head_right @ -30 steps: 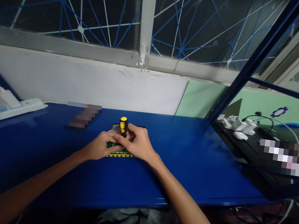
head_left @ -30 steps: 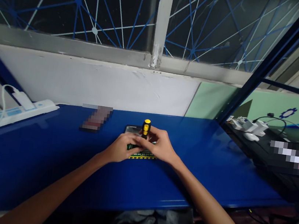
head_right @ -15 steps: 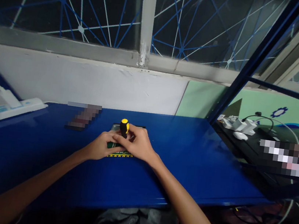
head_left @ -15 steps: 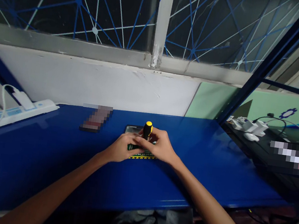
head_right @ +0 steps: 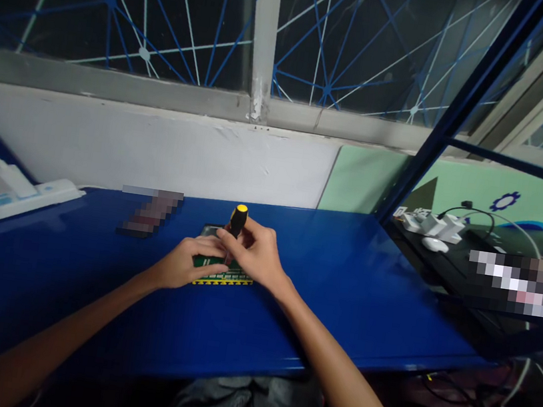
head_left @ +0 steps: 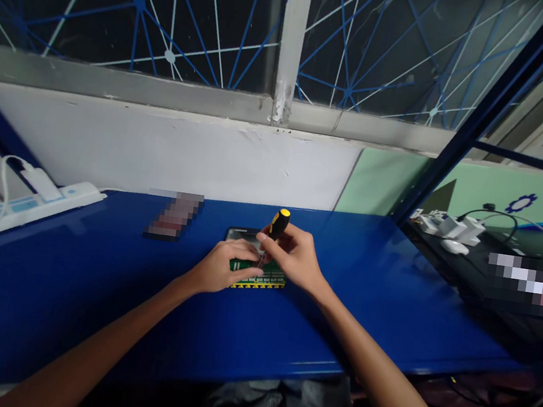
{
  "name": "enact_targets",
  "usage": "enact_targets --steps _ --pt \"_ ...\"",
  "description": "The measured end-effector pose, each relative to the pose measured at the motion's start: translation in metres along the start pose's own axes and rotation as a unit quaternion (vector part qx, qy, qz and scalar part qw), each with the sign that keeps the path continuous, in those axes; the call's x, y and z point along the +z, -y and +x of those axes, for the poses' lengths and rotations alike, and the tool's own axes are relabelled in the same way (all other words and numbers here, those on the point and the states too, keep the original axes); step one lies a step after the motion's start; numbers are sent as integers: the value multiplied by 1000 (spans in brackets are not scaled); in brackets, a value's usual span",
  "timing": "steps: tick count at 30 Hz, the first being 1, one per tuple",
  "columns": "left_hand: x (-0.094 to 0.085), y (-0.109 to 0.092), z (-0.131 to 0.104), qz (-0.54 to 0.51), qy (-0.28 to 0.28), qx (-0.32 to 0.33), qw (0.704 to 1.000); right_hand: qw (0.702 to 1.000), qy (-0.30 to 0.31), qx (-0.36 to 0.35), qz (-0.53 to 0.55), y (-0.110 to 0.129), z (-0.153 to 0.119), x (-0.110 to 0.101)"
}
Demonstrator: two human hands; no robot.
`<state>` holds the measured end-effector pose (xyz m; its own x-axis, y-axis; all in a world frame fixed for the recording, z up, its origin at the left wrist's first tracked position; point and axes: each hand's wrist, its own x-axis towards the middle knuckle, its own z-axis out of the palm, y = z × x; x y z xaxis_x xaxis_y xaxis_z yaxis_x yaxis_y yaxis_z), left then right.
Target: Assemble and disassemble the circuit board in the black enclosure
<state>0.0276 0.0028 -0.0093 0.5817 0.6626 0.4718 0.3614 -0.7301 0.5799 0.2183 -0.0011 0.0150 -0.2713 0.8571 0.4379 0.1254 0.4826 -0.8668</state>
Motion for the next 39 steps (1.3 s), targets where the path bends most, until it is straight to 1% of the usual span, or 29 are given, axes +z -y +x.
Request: enact_targets --steps 2,3,8,10,13,15,17,20,22,25,27,29,31,34,37,39 --pt "-1 0 1 5 14 0 1000 1000 -13 0 24 1 1 -1" --pt "-1 0 1 6 12 -1 1000 999 -20 -3 35 2 2 -2" --pt "1 3 7 5 -32 -3 999 994 -72 -24 73 6 9 -12" --pt "1 1 14 23 -45 -8 999 990 -111 -33 83 7 13 -22" --pt "4 -4 31 55 -35 -8 998 977 -197 -60 61 5 19 -41" --pt "10 -6 45 72 -23 -4 997 966 -250 -68 28 1 23 -55" --pt "21 -7 59 87 -10 3 996 953 -295 -72 -4 -5 26 -67" --pt "42 -7 76 111 17 -2 994 939 -334 -77 -40 -15 29 -79" --pt "54 -8 82 142 28 -21 989 932 -347 -74 -66 -20 30 -83" --pt "65 -11 85 172 39 -41 984 930 -350 -64 -93 -23 30 -84" --pt "64 -12 84 174 26 -45 983 932 -342 -57 -106 -24 30 -83" --pt "59 -12 81 164 3 -40 986 936 -331 -54 -111 -23 29 -82" --pt "49 -11 75 147 -21 -28 989 945 -308 -51 -98 -21 28 -79" --pt "27 -9 62 116 -51 -28 992 966 -246 -41 -62 -17 26 -71" --pt "1 -8 44 83 -77 -51 992 982 -185 -25 -38 -13 26 -54" --pt "-15 -6 31 60 -76 -62 993 989 -144 -9 -32 -9 28 -38"
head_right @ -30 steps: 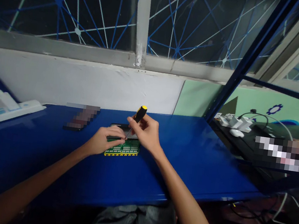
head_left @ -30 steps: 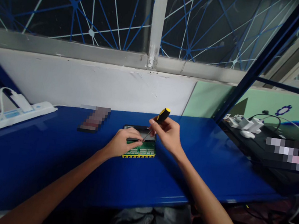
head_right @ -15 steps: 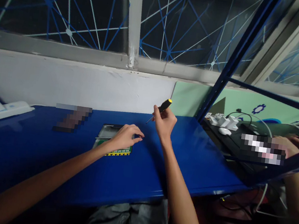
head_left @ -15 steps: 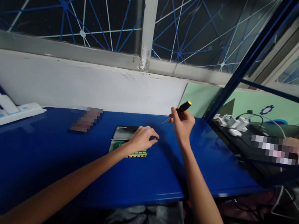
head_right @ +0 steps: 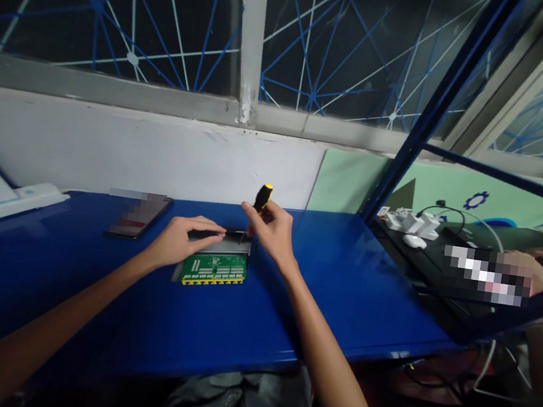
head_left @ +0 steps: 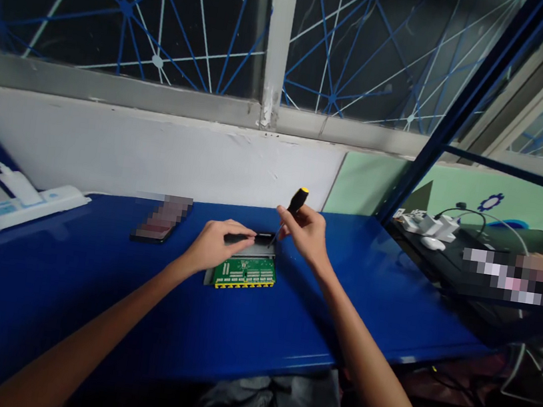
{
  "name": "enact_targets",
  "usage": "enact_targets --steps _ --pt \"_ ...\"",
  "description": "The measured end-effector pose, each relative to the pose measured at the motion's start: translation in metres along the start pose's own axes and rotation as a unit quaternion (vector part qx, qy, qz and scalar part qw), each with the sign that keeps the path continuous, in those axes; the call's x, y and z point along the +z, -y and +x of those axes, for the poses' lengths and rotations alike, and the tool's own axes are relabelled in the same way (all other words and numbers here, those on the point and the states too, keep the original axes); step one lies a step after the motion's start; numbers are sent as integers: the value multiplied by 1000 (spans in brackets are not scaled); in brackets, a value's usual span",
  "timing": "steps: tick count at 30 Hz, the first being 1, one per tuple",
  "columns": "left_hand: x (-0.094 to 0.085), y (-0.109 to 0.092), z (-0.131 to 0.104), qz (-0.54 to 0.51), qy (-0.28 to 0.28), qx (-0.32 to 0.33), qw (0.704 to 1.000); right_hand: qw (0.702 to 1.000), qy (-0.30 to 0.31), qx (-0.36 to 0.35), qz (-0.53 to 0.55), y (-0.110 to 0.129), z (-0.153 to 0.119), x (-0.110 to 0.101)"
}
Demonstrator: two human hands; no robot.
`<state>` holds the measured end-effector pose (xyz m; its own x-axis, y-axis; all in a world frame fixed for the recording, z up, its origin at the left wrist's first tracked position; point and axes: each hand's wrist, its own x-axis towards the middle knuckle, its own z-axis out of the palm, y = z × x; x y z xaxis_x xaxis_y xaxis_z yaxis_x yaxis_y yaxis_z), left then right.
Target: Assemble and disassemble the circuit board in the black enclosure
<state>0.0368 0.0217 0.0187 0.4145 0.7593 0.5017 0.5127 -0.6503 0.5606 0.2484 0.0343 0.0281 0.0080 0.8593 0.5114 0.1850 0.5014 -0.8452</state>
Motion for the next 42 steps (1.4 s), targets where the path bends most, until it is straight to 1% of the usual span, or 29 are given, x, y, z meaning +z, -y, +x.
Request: enact_targets --steps 3,5,7,10,13,15,18,22,28,34,40,42 --pt "-18 11 -12 -32 44 -10 998 996 85 1 -1 10 -3 27" --pt "-23 19 -18 -56 69 -15 996 990 140 -14 1 16 -4 43" --pt "-24 26 -21 -73 78 -20 994 987 159 -30 -15 20 -4 55" --pt "-22 35 -21 -80 86 -29 993 984 151 -59 -69 19 -5 65" --pt "-21 41 -21 -70 102 -35 992 982 151 -68 -96 14 -8 69" --pt "-22 43 -20 -66 113 -28 991 981 150 -66 -103 11 -10 70" --pt "-25 43 -20 -65 129 -10 989 980 148 -73 -108 10 -12 72" --pt "-27 41 -20 -53 141 -9 989 979 152 -79 -109 10 -13 75" --pt "-28 41 -20 -40 141 4 989 977 165 -67 -117 8 -14 76" --pt "-28 43 -20 -38 147 -16 988 977 168 -73 -113 7 -14 75" --pt "-29 46 -21 -35 134 -23 990 968 218 -61 -110 13 -10 73" --pt "-29 46 -21 -35 124 -24 991 967 218 -65 -114 15 -7 73"
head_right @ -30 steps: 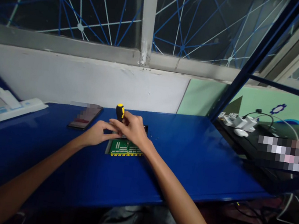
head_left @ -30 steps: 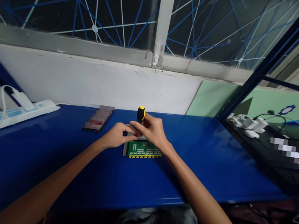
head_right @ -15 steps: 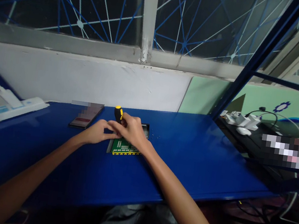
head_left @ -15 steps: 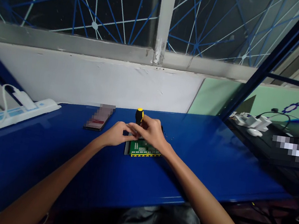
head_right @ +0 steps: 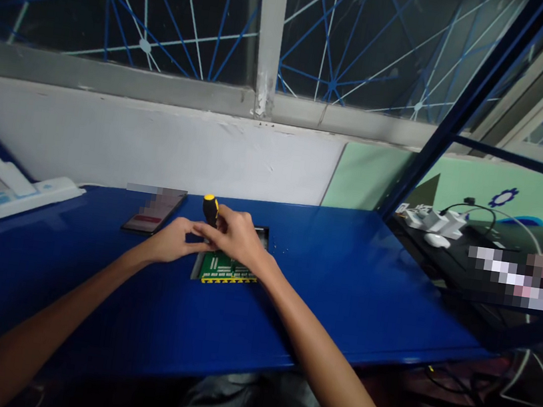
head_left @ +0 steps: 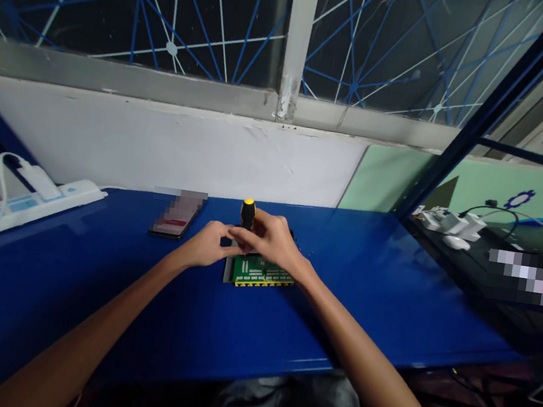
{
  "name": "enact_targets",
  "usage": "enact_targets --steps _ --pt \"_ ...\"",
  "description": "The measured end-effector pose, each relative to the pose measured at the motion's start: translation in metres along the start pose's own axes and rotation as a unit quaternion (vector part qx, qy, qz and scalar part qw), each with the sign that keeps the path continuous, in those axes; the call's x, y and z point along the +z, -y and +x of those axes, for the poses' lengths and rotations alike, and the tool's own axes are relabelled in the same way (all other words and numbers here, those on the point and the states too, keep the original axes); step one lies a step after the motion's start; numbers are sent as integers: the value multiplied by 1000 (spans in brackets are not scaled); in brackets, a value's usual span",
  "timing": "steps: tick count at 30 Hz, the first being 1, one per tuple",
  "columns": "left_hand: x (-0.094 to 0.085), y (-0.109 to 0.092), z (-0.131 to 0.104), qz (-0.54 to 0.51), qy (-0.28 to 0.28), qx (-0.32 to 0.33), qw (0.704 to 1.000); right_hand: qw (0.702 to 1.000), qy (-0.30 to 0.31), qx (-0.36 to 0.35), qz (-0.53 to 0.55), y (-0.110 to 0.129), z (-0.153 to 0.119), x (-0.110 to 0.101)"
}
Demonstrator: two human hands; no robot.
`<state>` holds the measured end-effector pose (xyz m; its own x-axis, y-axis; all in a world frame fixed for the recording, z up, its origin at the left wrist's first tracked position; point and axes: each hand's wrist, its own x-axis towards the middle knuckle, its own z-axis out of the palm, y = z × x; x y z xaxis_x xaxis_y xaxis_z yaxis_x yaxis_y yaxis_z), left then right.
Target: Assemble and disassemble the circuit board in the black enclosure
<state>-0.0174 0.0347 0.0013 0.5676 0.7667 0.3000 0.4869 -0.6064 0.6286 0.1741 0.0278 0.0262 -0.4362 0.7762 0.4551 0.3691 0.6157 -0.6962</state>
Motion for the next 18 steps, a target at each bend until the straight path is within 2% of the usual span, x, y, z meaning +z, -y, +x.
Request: enact_targets --steps 7,13,18 --pt "5 5 0 -13 -26 7 1000 1000 -27 -3 5 2 2 -3" --pt "6 5 2 40 -43 48 997 998 -32 -8 50 -6 -6 4" --pt "7 4 0 51 -57 51 996 996 -26 3 88 -4 -8 3"
